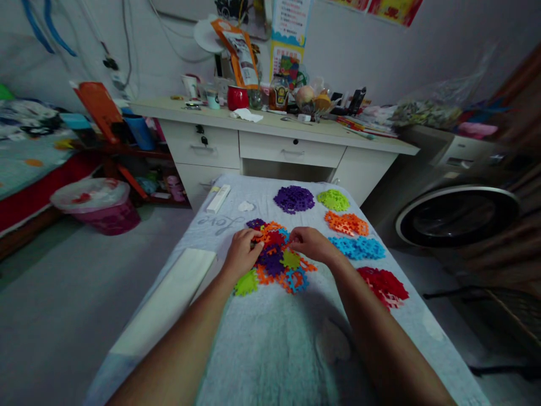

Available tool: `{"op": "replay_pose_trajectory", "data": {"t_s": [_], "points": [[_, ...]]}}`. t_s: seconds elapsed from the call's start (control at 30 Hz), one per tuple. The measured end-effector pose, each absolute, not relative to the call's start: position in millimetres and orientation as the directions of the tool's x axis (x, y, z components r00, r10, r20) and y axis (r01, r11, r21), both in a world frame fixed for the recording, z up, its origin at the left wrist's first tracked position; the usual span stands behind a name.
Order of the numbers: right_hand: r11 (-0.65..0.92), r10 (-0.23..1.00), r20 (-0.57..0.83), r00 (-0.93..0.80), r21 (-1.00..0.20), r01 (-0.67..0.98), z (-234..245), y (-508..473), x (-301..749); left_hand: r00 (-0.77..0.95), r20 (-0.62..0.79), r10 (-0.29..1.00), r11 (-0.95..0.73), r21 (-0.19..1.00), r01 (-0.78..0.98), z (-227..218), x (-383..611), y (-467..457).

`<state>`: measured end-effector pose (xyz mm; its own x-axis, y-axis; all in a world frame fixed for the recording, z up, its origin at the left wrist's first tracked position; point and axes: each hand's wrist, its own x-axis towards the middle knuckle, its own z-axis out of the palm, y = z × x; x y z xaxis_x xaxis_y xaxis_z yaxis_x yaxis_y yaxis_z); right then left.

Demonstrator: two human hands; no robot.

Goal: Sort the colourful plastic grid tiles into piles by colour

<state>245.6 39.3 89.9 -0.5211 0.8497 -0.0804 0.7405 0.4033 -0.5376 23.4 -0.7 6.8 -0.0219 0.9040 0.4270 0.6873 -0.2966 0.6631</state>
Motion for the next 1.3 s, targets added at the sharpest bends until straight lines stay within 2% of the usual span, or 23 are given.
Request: {"op": "replay_pose_trajectory", "data": {"t_s": [0.07,0.17,0.33,0.6,0.7,0.8,0.87,0.93,1.07,1.17,1.3], "points": [[0.49,0.805,-0.092,-0.586,-0.456,0.743,88.4,25.3,251.7,-0.028,0.425,0.905,-0.291,0.664,0.689,7.3,23.4,-1.4],[0.557,0.765,-0.091,-0.638,-0.405,0.725,80.6,10.6,257.4,-0.028,0.425,0.905,-0.292,0.667,0.686,7.6,23.5,-2.2],[0.546,0.787,-0.069,-0.614,-0.386,0.743,75.0,2.0,256.8,-0.031,0.427,0.904,-0.298,0.678,0.671,6.7,23.5,-2.2],[0.501,0.831,-0.054,-0.554,-0.362,0.786,99.5,6.7,260.4,-0.033,0.429,0.903,-0.297,0.677,0.674,6.2,23.5,-1.2],[0.49,0.84,-0.014,-0.543,-0.411,0.769,106.7,17.9,271.0,-0.033,0.426,0.904,-0.294,0.676,0.676,6.3,23.5,-0.9],[0.465,0.854,0.05,-0.518,-0.521,0.716,108.6,37.5,287.5,-0.034,0.419,0.908,-0.285,0.674,0.681,5.2,22.9,0.2],[0.386,0.891,0.061,-0.45,-0.625,0.679,107.5,54.7,299.9,-0.03,0.414,0.91,-0.284,0.673,0.683,4.3,22.4,1.0],[0.234,0.939,0.012,-0.343,-0.754,0.614,105.8,73.9,312.1,-0.026,0.412,0.911,-0.285,0.673,0.683,3.6,22.0,1.3],[-0.11,0.989,-0.134,-0.06,-0.947,0.303,103.7,113.4,332.3,-0.017,0.408,0.913,-0.285,0.667,0.688,3.6,21.4,0.7],[-0.231,0.957,-0.215,0.197,-0.971,0.061,103.0,141.3,344.6,-0.015,0.409,0.913,-0.286,0.664,0.691,2.9,21.2,0.8],[-0.299,0.891,-0.288,0.35,-0.954,-0.023,99.2,175.4,357.7,-0.008,0.414,0.91,-0.294,0.658,0.693,0.6,20.7,1.9]]}}
